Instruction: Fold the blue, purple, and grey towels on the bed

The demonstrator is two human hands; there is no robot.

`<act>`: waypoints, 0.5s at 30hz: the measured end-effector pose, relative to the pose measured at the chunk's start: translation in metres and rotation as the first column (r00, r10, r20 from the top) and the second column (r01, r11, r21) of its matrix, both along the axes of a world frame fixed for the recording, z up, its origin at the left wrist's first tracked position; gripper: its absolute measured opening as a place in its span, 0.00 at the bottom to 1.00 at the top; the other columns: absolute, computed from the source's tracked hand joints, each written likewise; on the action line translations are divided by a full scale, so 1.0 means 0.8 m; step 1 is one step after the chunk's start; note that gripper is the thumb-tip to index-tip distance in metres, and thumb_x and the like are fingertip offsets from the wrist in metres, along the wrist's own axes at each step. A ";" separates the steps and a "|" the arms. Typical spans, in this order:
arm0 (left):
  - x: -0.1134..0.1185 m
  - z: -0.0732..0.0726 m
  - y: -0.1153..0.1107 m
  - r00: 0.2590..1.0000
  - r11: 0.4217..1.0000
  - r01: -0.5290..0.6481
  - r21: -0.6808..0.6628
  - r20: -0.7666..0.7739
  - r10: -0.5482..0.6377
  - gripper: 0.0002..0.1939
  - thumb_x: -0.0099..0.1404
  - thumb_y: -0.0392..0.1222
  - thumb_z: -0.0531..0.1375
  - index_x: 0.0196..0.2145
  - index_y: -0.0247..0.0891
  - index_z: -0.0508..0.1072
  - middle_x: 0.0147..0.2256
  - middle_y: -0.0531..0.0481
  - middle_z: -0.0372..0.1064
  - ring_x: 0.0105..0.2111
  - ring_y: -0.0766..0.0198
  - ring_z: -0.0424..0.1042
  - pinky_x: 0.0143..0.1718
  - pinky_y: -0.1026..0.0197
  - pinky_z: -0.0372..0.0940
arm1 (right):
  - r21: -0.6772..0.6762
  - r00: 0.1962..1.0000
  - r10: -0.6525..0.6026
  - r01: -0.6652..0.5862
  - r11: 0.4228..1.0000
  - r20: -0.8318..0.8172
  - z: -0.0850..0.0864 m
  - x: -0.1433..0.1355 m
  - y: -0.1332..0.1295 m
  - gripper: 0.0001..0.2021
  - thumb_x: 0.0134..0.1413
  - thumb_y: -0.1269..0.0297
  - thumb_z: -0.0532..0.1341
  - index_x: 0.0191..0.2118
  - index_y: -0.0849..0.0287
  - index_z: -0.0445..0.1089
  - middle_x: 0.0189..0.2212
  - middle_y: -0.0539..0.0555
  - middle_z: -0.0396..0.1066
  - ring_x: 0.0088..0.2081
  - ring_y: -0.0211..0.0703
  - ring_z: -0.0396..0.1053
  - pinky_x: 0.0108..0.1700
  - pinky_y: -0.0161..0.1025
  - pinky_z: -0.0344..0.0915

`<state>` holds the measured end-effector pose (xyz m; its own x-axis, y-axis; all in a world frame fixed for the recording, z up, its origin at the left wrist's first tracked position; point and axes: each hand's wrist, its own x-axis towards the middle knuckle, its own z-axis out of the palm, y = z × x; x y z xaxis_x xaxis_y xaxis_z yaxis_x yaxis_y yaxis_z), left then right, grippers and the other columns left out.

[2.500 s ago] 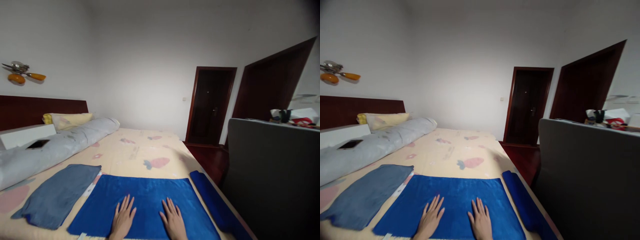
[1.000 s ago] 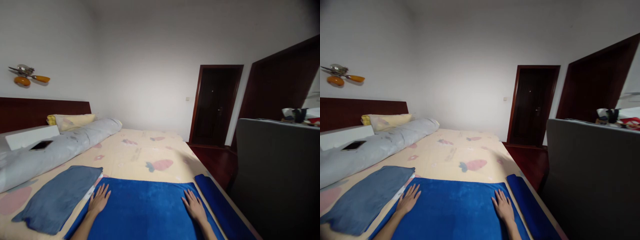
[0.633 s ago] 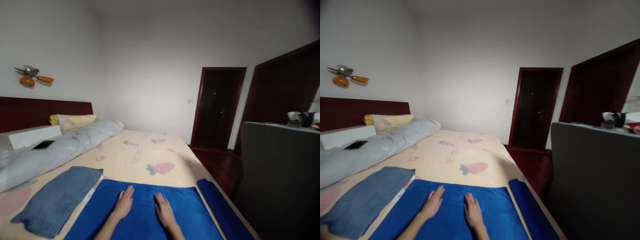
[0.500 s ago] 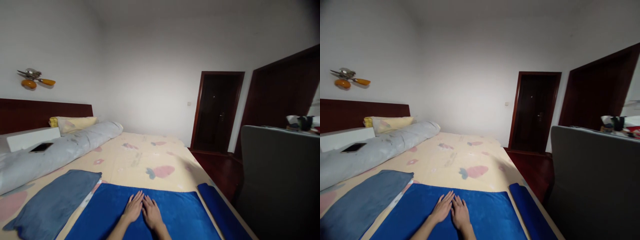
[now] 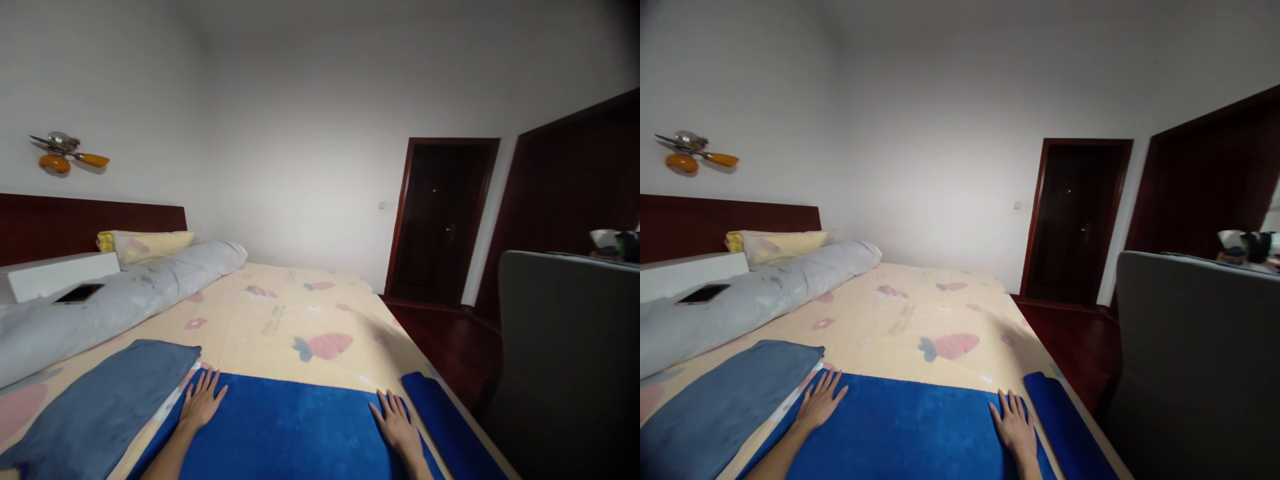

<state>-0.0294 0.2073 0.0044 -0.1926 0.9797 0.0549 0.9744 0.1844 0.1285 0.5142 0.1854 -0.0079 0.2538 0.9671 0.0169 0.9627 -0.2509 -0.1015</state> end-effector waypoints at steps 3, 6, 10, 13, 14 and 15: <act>-0.004 -0.003 0.006 0.998 0.998 -0.058 -0.012 -0.015 0.057 0.38 0.66 0.63 0.43 0.67 0.40 0.48 0.69 0.38 0.37 0.68 0.46 0.37 0.64 0.39 0.38 | 0.005 0.997 -0.077 0.077 0.997 0.016 -0.006 0.007 0.004 0.36 0.60 0.41 0.41 0.68 0.55 0.44 0.70 0.58 0.40 0.70 0.48 0.36 0.68 0.53 0.39; -0.006 -0.005 0.008 0.997 0.997 -0.079 -0.013 -0.018 0.079 0.37 0.66 0.65 0.43 0.67 0.46 0.49 0.69 0.39 0.37 0.68 0.47 0.38 0.63 0.37 0.37 | 0.006 0.994 -0.109 0.108 0.994 0.014 -0.010 0.006 0.007 0.38 0.59 0.40 0.40 0.69 0.57 0.42 0.70 0.58 0.39 0.70 0.48 0.35 0.68 0.53 0.38; -0.013 -0.008 0.010 0.987 0.988 -0.155 0.022 -0.026 0.156 0.34 0.67 0.63 0.41 0.66 0.51 0.51 0.69 0.42 0.38 0.69 0.51 0.37 0.62 0.36 0.39 | 0.013 0.994 -0.110 0.110 0.994 0.006 -0.016 0.007 0.009 0.38 0.59 0.40 0.39 0.69 0.57 0.41 0.70 0.58 0.38 0.70 0.48 0.35 0.68 0.54 0.38; -0.018 -0.011 0.012 0.980 0.981 -0.194 0.025 -0.029 0.195 0.35 0.67 0.63 0.41 0.67 0.48 0.49 0.69 0.43 0.39 0.69 0.50 0.37 0.62 0.36 0.40 | 0.010 0.994 -0.107 0.107 0.994 0.016 -0.018 0.008 0.009 0.38 0.59 0.40 0.39 0.69 0.57 0.40 0.70 0.58 0.37 0.70 0.49 0.34 0.68 0.55 0.38; -0.019 -0.012 0.013 0.981 0.981 -0.190 0.021 -0.026 0.191 0.36 0.66 0.63 0.40 0.67 0.47 0.49 0.69 0.43 0.38 0.68 0.51 0.38 0.62 0.36 0.41 | 0.007 0.994 -0.106 0.106 0.994 0.021 -0.018 0.008 0.010 0.38 0.59 0.40 0.39 0.69 0.57 0.40 0.70 0.58 0.37 0.70 0.49 0.34 0.68 0.54 0.38; -0.021 -0.012 0.014 0.982 0.983 -0.185 0.019 -0.025 0.185 0.37 0.66 0.63 0.40 0.67 0.45 0.48 0.69 0.43 0.38 0.68 0.51 0.38 0.62 0.37 0.41 | 0.004 0.994 -0.106 0.106 0.994 0.024 -0.017 0.008 0.010 0.38 0.59 0.40 0.39 0.69 0.57 0.40 0.70 0.58 0.37 0.70 0.49 0.34 0.68 0.54 0.38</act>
<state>-0.0459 0.2183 -0.0054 -0.3685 0.9263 0.0789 0.9269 0.3596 0.1072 0.5205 0.1930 -0.0218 0.3543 0.9347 0.0271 0.9329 -0.3513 -0.0791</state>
